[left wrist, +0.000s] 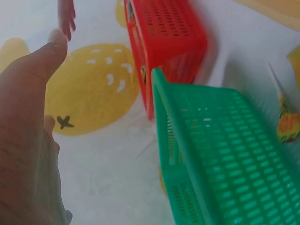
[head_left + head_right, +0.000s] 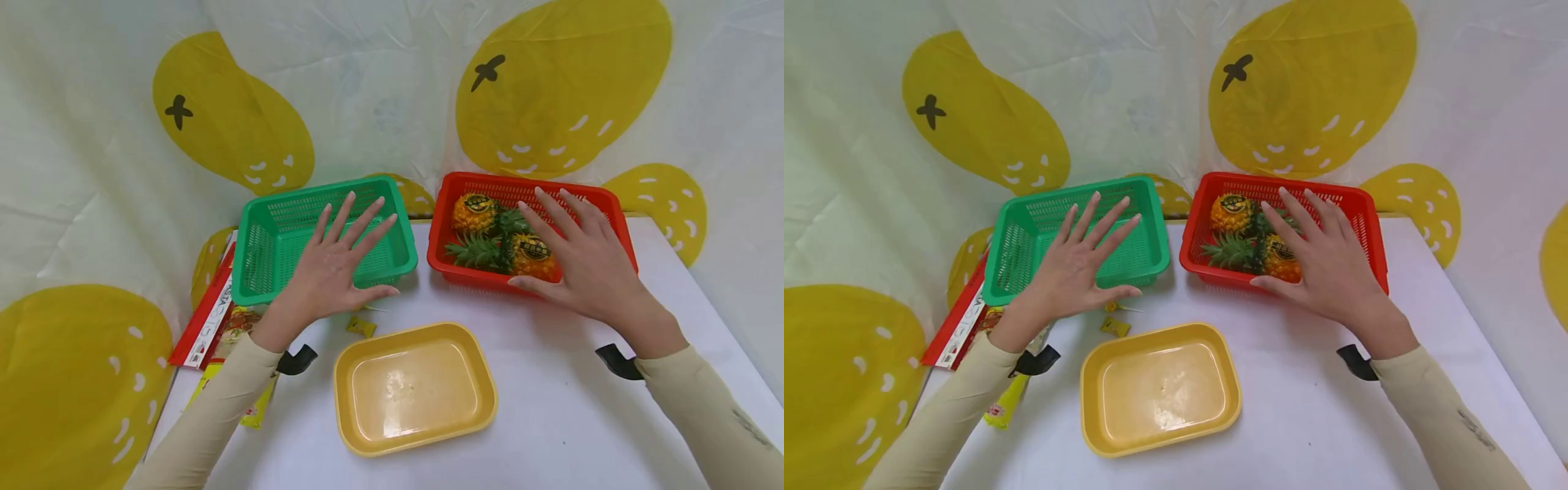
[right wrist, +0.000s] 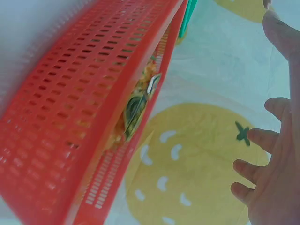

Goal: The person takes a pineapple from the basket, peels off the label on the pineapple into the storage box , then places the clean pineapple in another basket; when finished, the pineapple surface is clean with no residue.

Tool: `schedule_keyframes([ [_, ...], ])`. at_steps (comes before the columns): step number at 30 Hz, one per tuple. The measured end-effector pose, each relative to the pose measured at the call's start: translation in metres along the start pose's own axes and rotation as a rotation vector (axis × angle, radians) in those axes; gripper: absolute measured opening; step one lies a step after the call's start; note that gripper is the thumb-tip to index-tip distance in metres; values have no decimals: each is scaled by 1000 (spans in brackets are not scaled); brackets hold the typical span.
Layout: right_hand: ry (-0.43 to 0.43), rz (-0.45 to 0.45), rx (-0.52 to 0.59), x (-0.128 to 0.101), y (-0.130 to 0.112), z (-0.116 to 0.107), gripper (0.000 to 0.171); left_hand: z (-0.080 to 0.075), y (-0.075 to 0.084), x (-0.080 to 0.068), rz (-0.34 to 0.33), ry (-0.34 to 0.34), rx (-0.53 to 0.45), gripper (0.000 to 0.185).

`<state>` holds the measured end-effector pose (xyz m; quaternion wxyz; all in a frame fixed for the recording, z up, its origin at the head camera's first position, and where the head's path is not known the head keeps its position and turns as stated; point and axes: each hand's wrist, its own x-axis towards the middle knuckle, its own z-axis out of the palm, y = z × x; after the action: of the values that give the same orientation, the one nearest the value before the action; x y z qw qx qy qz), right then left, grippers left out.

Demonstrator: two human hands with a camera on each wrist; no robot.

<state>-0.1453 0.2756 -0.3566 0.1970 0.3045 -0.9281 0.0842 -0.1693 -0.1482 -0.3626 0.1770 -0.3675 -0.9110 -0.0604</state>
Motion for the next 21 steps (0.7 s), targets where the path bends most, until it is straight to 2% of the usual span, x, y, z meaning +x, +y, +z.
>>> schedule_keyframes([
  [10,-72,161,-1,-30,17,-5,119,16,12,8,8,-77,-84,100],
  [16,-85,239,17,-50,27,-2,115,25,18,20,23,-128,-159,95],
  [21,-94,290,20,-66,36,3,112,32,24,32,64,-149,-191,89],
])
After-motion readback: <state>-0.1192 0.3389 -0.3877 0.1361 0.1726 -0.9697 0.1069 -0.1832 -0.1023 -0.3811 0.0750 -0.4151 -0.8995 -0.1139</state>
